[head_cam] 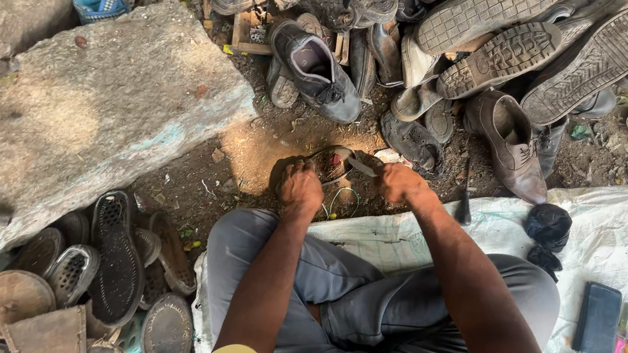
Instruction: The person sits on a sack and uses a knife to scrape and separate the sole from the upper of several worn shoes. They handle each shoe individually, prying at the seam and occasionally turning the shoe to access different areas.
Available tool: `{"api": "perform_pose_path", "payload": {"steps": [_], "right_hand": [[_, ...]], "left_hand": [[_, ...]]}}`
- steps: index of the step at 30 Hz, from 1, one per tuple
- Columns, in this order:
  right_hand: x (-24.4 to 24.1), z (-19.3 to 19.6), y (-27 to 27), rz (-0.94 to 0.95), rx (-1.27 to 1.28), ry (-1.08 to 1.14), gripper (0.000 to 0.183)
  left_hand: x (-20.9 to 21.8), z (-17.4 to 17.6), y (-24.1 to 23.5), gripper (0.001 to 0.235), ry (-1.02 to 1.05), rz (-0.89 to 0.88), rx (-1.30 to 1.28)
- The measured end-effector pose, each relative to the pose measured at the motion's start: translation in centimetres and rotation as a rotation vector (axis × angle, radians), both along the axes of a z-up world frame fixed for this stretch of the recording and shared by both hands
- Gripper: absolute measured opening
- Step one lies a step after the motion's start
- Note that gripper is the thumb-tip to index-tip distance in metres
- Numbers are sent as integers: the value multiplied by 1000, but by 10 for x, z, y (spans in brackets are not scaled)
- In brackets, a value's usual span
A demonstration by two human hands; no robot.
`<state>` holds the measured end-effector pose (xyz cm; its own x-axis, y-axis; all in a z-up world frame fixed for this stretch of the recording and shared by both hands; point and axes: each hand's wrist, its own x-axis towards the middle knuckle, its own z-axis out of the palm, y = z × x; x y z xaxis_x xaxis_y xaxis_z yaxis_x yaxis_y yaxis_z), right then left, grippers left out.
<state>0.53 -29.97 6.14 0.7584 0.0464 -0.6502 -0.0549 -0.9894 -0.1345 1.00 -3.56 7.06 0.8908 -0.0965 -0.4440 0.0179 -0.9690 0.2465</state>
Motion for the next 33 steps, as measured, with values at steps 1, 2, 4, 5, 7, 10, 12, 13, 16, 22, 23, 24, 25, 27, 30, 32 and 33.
{"api": "perform_pose_path", "payload": {"steps": [1, 2, 4, 5, 7, 10, 12, 13, 16, 22, 23, 24, 25, 27, 30, 32, 33], "right_hand": [[3, -7, -9, -7, 21, -1, 29], [6, -15, -18, -11, 43, -1, 28], [11, -30, -29, -21, 85, 7, 26], [14, -37, -34, -23, 111, 15, 24], [14, -51, -40, -25, 159, 31, 22], [15, -65, -45, -30, 184, 26, 18], [18, -69, -45, 56, 84, -44, 26], [17, -70, -46, 201, 44, -87, 26], [11, -71, -47, 396, 8, -158, 32], [5, -64, -31, 240, -8, -48, 28], [5, -61, -26, 266, -42, -46, 26], [4, -56, -23, 288, -76, -44, 25], [1, -50, -21, 380, -73, -111, 23], [-6, -36, -16, 563, -64, -247, 23], [-6, -16, -12, 370, 13, -255, 27], [-6, -6, -3, 276, -58, -111, 27], [-5, 0, 0, 230, -94, -39, 28]], "left_hand": [[1, 3, 2, 35, 131, 24, -24], [3, 7, 3, 33, 261, 46, -47], [2, 9, 4, 36, 90, 43, -55], [3, 8, 5, 41, 3, 38, -58], [3, 1, 6, 30, 1, 53, -78], [1, 1, 7, 37, 4, 44, -77], [2, 9, 5, 41, 79, 57, -83], [3, 13, 5, 38, 155, 77, -95], [1, 34, 5, 56, 65, 75, -120], [-1, 50, -8, 84, -80, 44, -223], [1, 41, -11, 86, -138, -19, -210], [1, 32, -13, 85, -171, -46, -233], [1, 24, -15, 83, -204, -73, -256], [6, 12, -18, 86, -229, -125, -288], [28, 3, -24, 85, -225, -201, -294], [34, -3, -22, 64, -235, -241, -276], [35, -7, -22, 57, -235, -214, -312]]}}
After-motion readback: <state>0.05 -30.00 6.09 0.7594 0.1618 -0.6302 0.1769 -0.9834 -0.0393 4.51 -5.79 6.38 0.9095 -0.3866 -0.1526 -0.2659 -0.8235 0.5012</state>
